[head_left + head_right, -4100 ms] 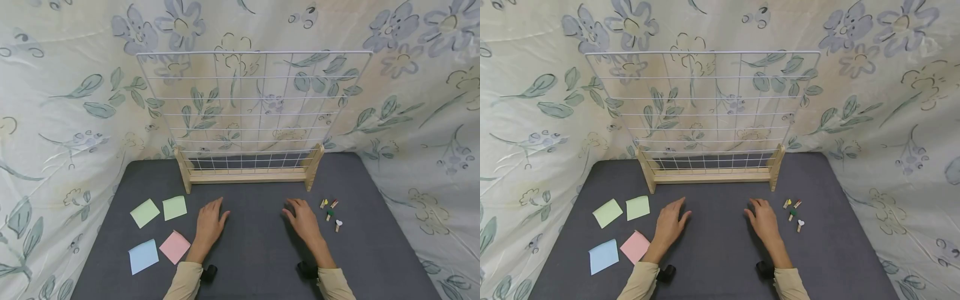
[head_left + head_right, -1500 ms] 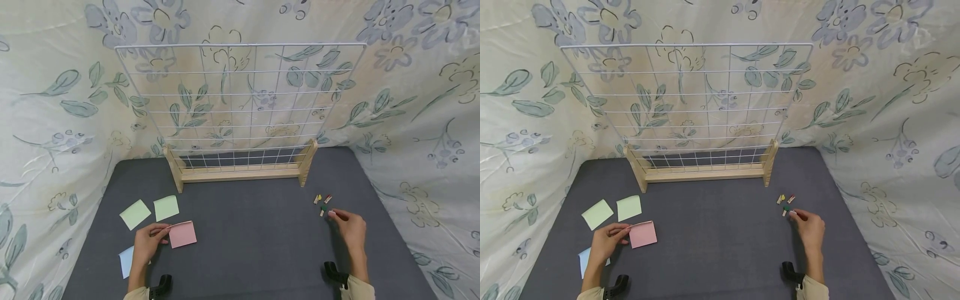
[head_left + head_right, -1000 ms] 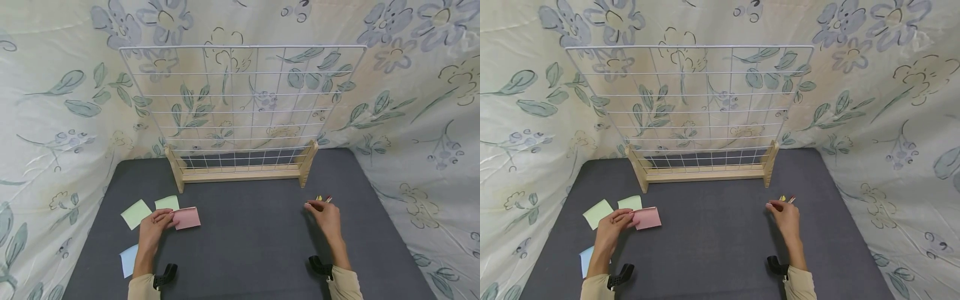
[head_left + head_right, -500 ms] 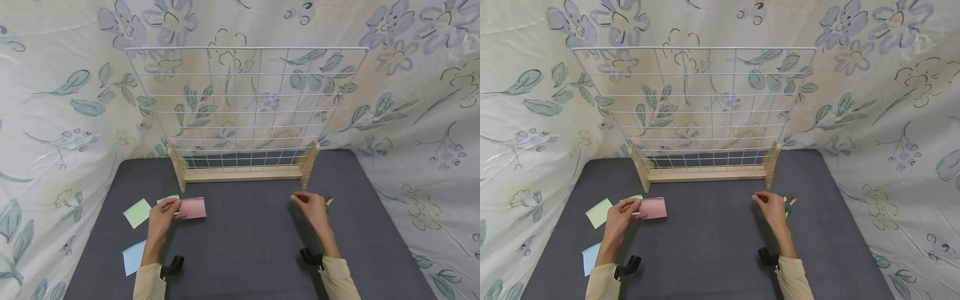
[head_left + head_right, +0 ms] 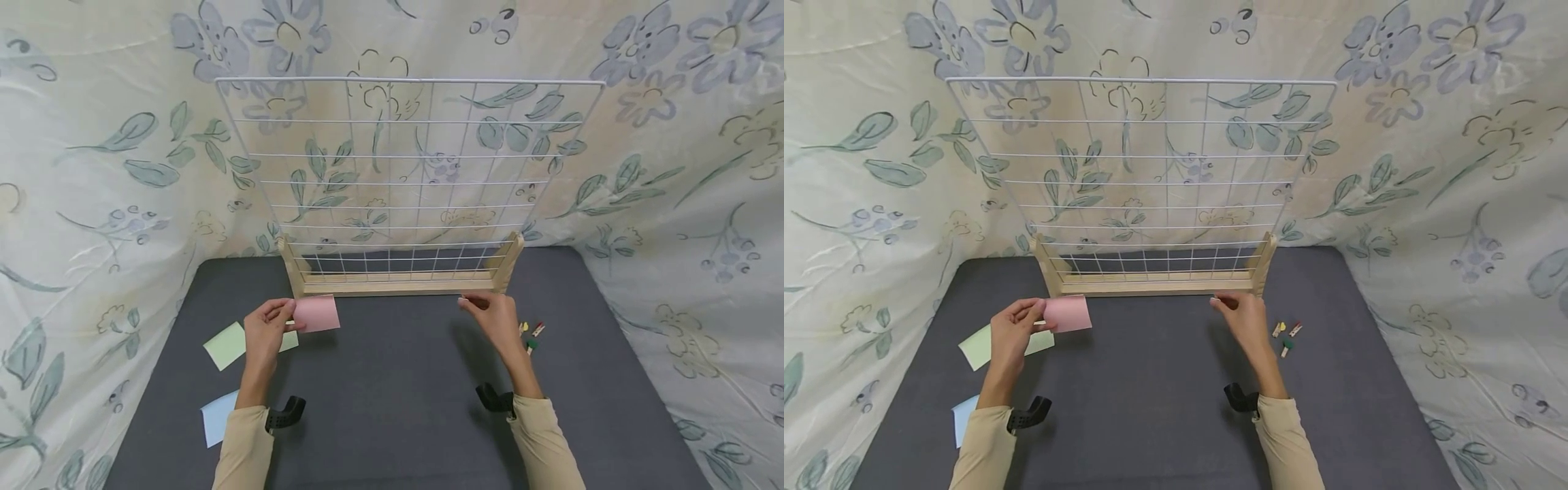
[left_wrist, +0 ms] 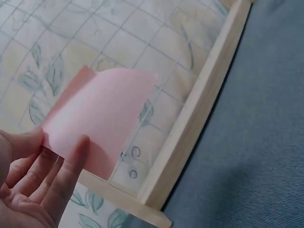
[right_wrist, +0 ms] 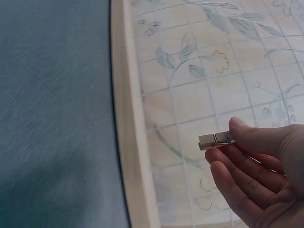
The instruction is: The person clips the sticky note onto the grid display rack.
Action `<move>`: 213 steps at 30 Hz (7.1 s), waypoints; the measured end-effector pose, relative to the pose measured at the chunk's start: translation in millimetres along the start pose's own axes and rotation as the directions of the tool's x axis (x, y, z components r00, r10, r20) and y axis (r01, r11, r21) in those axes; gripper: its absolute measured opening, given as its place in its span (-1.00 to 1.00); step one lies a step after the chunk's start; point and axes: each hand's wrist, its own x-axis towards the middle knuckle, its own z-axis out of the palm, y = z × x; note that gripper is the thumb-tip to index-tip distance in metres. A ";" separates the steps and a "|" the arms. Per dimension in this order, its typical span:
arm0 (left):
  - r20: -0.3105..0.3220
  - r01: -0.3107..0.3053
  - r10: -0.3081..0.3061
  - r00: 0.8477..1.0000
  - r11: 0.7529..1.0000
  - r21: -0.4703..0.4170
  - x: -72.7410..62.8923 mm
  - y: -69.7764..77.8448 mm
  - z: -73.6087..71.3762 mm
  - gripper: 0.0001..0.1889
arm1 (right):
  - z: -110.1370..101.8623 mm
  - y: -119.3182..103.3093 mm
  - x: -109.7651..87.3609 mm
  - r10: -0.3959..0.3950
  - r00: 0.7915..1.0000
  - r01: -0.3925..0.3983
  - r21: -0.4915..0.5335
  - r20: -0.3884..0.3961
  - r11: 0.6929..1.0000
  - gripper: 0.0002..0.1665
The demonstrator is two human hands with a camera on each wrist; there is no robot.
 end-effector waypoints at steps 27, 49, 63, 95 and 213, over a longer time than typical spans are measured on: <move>0.020 -0.122 0.123 0.992 0.992 -0.036 31.3 50.2 9.6 -0.69 | 1.4 -71.2 49.5 -0.204 0.979 0.204 0.024 0.009 0.979 -0.76; 0.006 -0.237 0.238 0.971 0.968 -0.083 46.3 111.0 17.7 -0.66 | -9.9 -126.1 79.3 -0.279 0.960 0.279 0.042 -0.009 0.959 -0.76; 0.021 -0.291 0.298 0.954 0.944 -0.153 54.6 135.5 20.8 -0.74 | -22.3 -160.3 94.2 -0.319 0.947 0.321 0.109 -0.039 0.941 -0.77; -0.022 -0.429 0.432 0.902 0.885 -0.181 74.2 214.6 28.5 -0.77 | -46.3 -252.3 139.1 -0.383 0.921 0.391 0.180 -0.077 0.903 -0.77; -0.073 -0.423 0.421 0.904 0.862 -0.280 82.1 173.2 -13.2 -0.78 | -45.4 -239.9 140.3 -0.293 0.956 0.273 0.325 0.013 0.905 -0.77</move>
